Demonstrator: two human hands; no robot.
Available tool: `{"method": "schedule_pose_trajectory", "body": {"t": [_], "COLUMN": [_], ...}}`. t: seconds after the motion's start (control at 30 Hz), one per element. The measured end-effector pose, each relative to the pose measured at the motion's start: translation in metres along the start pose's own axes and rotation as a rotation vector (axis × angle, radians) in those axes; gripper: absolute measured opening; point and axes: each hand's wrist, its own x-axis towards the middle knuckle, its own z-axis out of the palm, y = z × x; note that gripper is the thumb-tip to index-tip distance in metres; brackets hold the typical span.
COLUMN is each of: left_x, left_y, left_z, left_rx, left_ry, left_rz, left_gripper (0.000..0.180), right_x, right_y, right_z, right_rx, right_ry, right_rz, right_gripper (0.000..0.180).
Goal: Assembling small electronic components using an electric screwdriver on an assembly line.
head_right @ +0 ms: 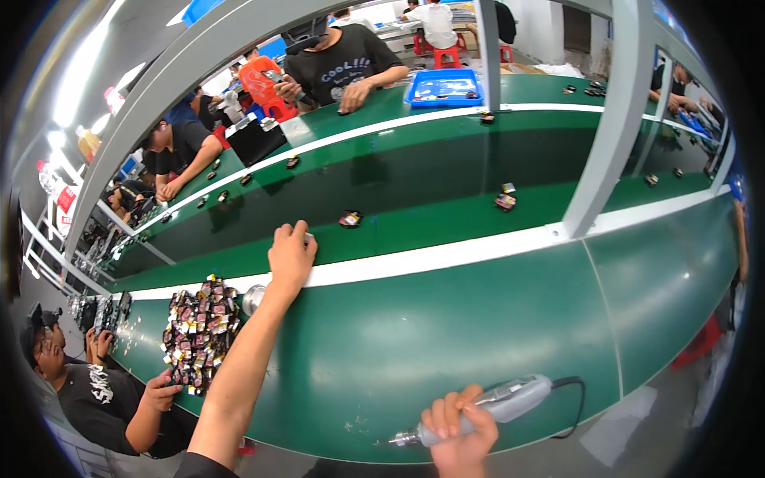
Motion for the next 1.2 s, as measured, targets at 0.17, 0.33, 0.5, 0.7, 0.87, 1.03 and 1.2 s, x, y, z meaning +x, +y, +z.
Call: {"method": "schedule_pose_trajectory", "body": {"t": [0.17, 0.33, 0.5, 0.7, 0.87, 1.03, 1.2], "left_x": [-0.034, -0.100, -0.136, -0.145, -0.112, -0.024, 0.008], "left_y": [0.081, 0.193, 0.242, 0.254, 0.222, 0.121, 0.035], "left_z": [-0.041, -0.084, -0.088, -0.078, -0.093, -0.062, 0.005], "left_rx": [-0.406, -0.679, -0.567, -0.677, -0.811, -0.407, -0.169], "left_ry": [0.021, -0.208, -0.252, -0.168, -0.201, -0.028, -0.061], "left_rz": [0.208, 0.628, 0.964, 1.022, 0.832, 0.254, -0.019], "left_gripper": [0.010, 0.013, 0.020, 0.032, 0.039, 0.041, 0.054], "right_x": [-0.010, -0.031, -0.053, -0.047, -0.036, -0.035, -0.037], "right_y": [-0.006, -0.027, -0.035, -0.036, -0.045, -0.046, -0.044], "right_z": [-0.004, -0.003, 0.002, 0.008, -0.001, -0.003, -0.006], "right_rx": [-0.035, -0.070, -0.026, -0.041, -0.014, -0.032, -0.058], "right_ry": [0.027, -0.015, 0.092, 0.028, -0.019, -0.058, -0.046], "right_rz": [-0.025, -0.038, -0.145, -0.084, -0.106, -0.129, -0.123], "right_gripper": [0.010, 0.011, 0.012, 0.008, 0.008, 0.008, 0.010]}}
